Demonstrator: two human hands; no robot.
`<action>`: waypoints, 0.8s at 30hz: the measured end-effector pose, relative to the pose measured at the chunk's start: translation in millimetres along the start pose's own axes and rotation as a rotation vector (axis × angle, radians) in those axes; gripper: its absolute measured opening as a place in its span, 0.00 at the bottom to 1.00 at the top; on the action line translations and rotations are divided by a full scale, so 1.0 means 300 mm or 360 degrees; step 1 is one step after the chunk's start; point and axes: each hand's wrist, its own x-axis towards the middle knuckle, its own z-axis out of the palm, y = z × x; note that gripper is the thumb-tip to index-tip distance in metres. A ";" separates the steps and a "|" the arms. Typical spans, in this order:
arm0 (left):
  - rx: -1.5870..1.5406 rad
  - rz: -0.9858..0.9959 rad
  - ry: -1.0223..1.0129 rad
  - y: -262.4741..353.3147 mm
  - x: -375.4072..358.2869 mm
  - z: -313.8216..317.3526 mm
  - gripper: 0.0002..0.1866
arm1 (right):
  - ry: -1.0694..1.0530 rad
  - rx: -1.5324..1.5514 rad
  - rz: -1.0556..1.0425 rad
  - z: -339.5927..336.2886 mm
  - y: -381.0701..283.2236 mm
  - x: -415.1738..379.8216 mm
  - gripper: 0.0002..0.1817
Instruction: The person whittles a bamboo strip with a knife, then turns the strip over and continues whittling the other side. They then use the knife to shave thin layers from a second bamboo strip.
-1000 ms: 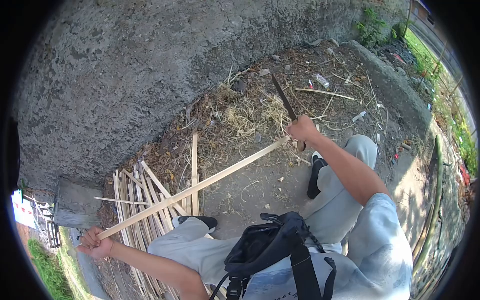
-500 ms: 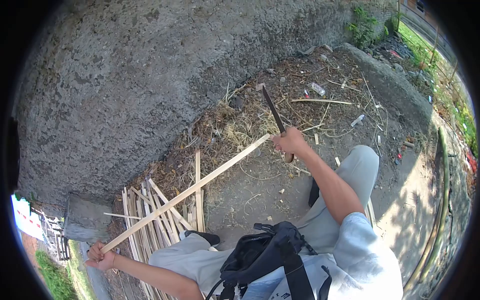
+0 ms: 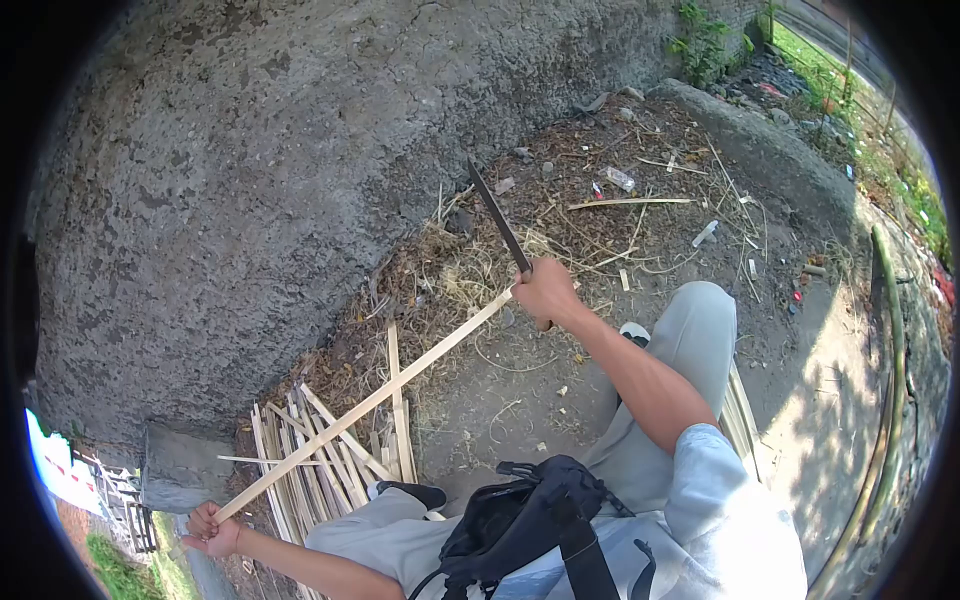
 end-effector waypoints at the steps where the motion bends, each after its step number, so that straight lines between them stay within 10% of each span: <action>1: 0.0012 0.0012 0.0023 -0.008 0.000 -0.001 0.27 | 0.0007 -0.0013 -0.0034 0.000 0.000 -0.003 0.12; 15: -0.0171 -0.0268 -0.0587 -0.013 0.016 0.052 0.26 | -0.0081 -0.0089 -0.0104 0.074 -0.046 -0.089 0.07; 24: 0.0139 0.0038 -0.0204 0.059 0.004 0.006 0.27 | 0.0214 -0.0237 -0.0142 0.011 -0.063 -0.056 0.08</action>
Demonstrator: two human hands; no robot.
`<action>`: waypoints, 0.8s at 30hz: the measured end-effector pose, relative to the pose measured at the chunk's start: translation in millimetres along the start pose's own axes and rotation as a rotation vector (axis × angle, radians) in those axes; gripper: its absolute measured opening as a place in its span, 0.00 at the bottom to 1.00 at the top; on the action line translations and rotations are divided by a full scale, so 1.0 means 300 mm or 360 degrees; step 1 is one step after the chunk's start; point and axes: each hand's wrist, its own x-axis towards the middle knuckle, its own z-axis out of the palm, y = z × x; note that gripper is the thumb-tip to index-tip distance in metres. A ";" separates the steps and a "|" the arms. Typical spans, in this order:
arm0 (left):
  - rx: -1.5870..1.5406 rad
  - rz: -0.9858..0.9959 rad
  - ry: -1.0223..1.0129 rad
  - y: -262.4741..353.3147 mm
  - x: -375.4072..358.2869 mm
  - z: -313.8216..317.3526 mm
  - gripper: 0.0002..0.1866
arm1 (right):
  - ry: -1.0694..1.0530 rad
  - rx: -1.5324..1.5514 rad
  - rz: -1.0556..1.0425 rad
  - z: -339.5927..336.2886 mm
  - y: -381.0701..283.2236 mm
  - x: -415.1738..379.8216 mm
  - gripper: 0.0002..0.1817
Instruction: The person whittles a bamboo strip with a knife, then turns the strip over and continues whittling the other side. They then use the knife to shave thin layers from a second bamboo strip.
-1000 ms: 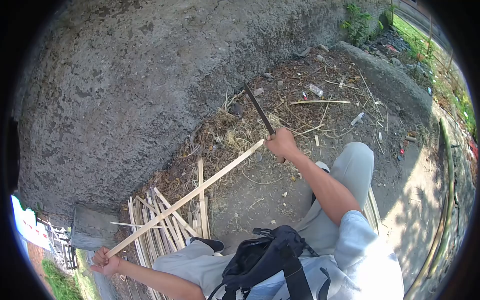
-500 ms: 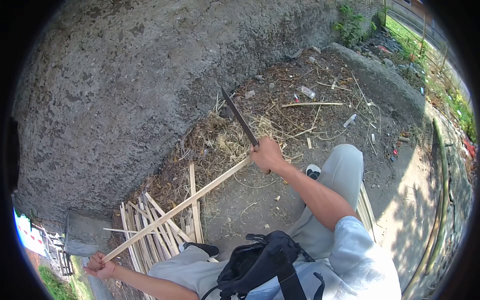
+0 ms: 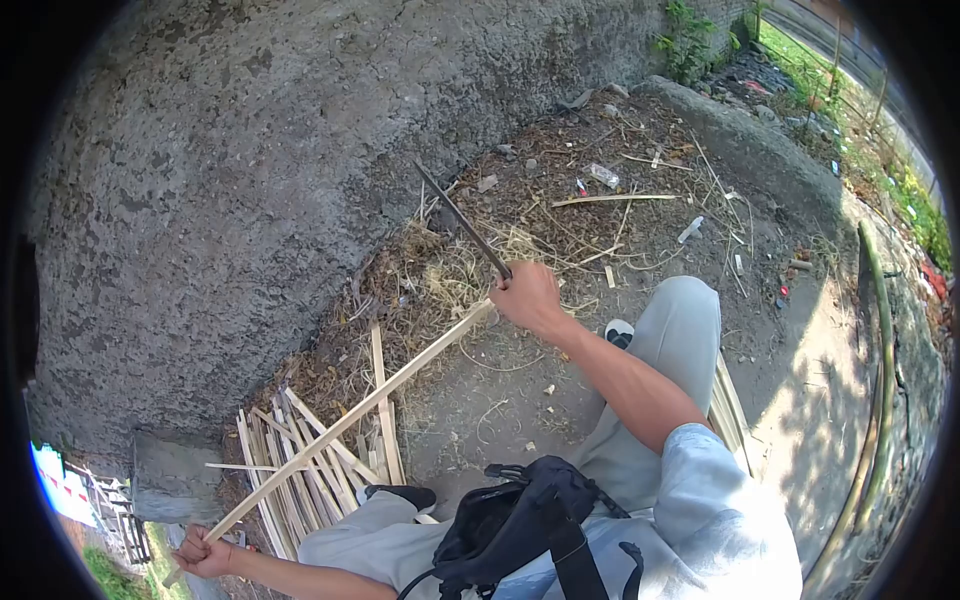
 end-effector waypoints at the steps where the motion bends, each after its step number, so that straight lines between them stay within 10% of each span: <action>1: -0.0058 -0.0035 -0.0073 0.012 0.000 -0.011 0.27 | 0.0047 0.0007 0.0001 -0.017 0.010 0.019 0.08; 10: 0.0039 -0.0002 -0.0021 0.158 0.006 -0.144 0.27 | 0.0326 0.0054 -0.0007 -0.166 0.074 0.093 0.07; 13: 0.0858 0.0407 0.0722 0.160 -0.034 -0.094 0.25 | 0.0360 0.0039 -0.0016 -0.223 0.092 0.117 0.07; 16: 0.0997 0.0409 0.0671 0.152 -0.043 -0.065 0.23 | 0.0313 -0.0005 0.0094 -0.224 0.094 0.107 0.10; 19: 0.0213 -0.0024 -0.0009 0.169 -0.037 -0.063 0.27 | 0.0199 -0.0133 0.0198 -0.191 0.093 0.077 0.14; 24: 0.0164 0.0095 0.0362 0.187 -0.041 -0.135 0.25 | 0.0008 0.0052 0.0210 -0.158 0.086 0.102 0.19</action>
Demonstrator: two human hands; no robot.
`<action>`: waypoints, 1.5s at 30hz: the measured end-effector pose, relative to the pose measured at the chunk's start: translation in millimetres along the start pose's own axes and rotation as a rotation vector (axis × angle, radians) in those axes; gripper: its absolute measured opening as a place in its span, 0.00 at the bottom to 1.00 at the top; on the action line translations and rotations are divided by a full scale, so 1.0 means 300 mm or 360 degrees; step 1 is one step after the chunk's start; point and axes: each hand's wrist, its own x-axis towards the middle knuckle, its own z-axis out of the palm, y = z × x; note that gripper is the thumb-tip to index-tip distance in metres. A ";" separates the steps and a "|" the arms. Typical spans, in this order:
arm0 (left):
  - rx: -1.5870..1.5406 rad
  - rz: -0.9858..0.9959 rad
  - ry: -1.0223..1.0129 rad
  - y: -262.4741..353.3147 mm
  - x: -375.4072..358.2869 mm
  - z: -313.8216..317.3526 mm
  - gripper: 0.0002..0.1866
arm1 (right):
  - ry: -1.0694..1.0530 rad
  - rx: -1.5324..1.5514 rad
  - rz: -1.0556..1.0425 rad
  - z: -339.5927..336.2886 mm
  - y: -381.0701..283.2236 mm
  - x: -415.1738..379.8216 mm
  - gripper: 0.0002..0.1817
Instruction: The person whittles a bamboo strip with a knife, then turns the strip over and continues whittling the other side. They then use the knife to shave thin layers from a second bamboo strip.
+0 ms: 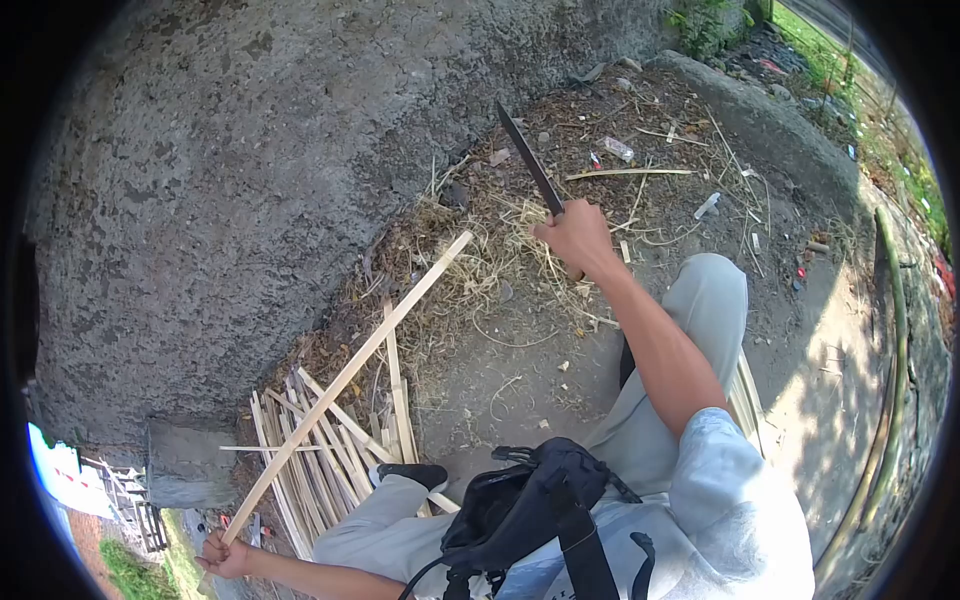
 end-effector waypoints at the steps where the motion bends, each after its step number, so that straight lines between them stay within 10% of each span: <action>1: -0.0066 -0.0023 -0.0005 0.003 0.006 -0.013 0.25 | -0.0007 0.0044 0.0022 -0.004 -0.011 0.003 0.19; 11: -0.0370 -0.0227 -0.0265 -0.023 0.023 -0.032 0.25 | 0.0030 0.1494 -0.0020 -0.008 -0.044 0.031 0.15; 45: -0.0391 -0.0318 -0.0321 -0.088 0.013 0.018 0.26 | -0.0373 0.1275 0.0220 0.018 -0.040 -0.022 0.16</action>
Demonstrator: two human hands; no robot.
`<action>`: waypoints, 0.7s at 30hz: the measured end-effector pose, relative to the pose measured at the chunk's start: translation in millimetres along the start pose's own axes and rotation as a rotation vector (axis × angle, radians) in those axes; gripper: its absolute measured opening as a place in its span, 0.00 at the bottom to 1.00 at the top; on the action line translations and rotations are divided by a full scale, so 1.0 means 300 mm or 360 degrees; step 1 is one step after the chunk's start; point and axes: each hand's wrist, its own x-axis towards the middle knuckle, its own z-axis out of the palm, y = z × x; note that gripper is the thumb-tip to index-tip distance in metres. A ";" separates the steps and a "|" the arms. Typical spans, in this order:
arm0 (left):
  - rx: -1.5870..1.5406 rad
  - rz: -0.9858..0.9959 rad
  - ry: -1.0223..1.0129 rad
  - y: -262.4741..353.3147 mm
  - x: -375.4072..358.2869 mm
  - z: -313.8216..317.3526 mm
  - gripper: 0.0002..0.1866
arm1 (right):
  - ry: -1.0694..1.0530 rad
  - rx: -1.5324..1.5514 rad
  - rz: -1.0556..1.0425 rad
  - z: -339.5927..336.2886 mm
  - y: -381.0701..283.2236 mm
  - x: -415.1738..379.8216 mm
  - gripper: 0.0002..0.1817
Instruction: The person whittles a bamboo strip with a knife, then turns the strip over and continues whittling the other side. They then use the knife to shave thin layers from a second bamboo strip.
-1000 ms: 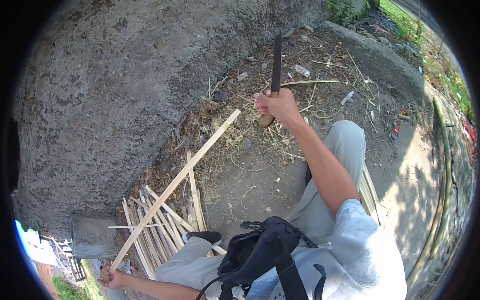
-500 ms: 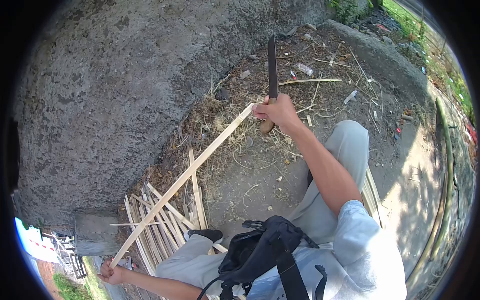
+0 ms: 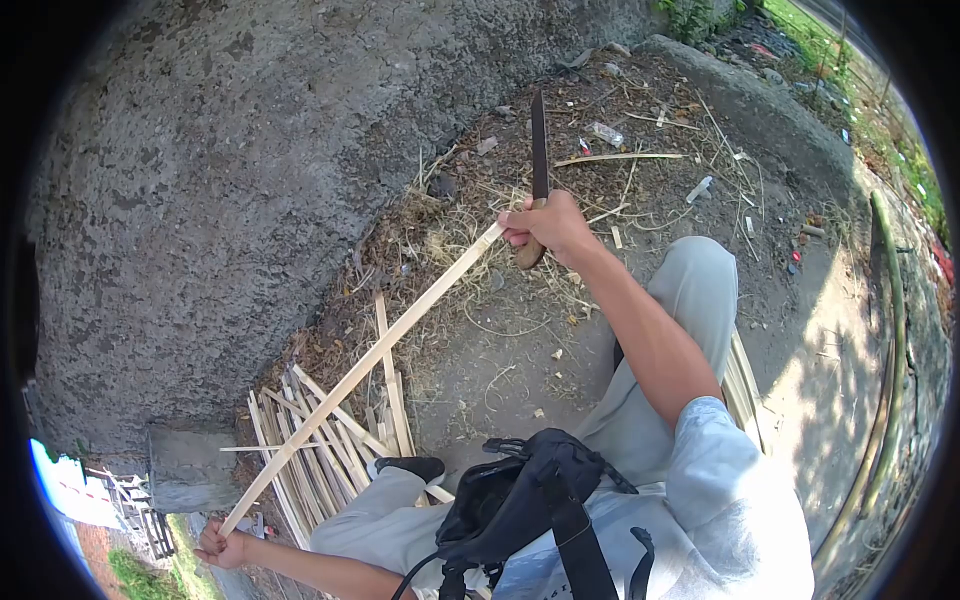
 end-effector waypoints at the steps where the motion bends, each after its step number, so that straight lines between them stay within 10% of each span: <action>1: -0.0030 -0.0020 -0.0031 0.000 0.001 0.000 0.26 | 0.0006 0.0054 0.0000 0.002 0.002 0.000 0.16; 21: -0.0199 0.0079 -0.0133 -0.039 -0.004 0.036 0.26 | -0.0039 0.0416 0.0219 -0.001 0.033 0.025 0.11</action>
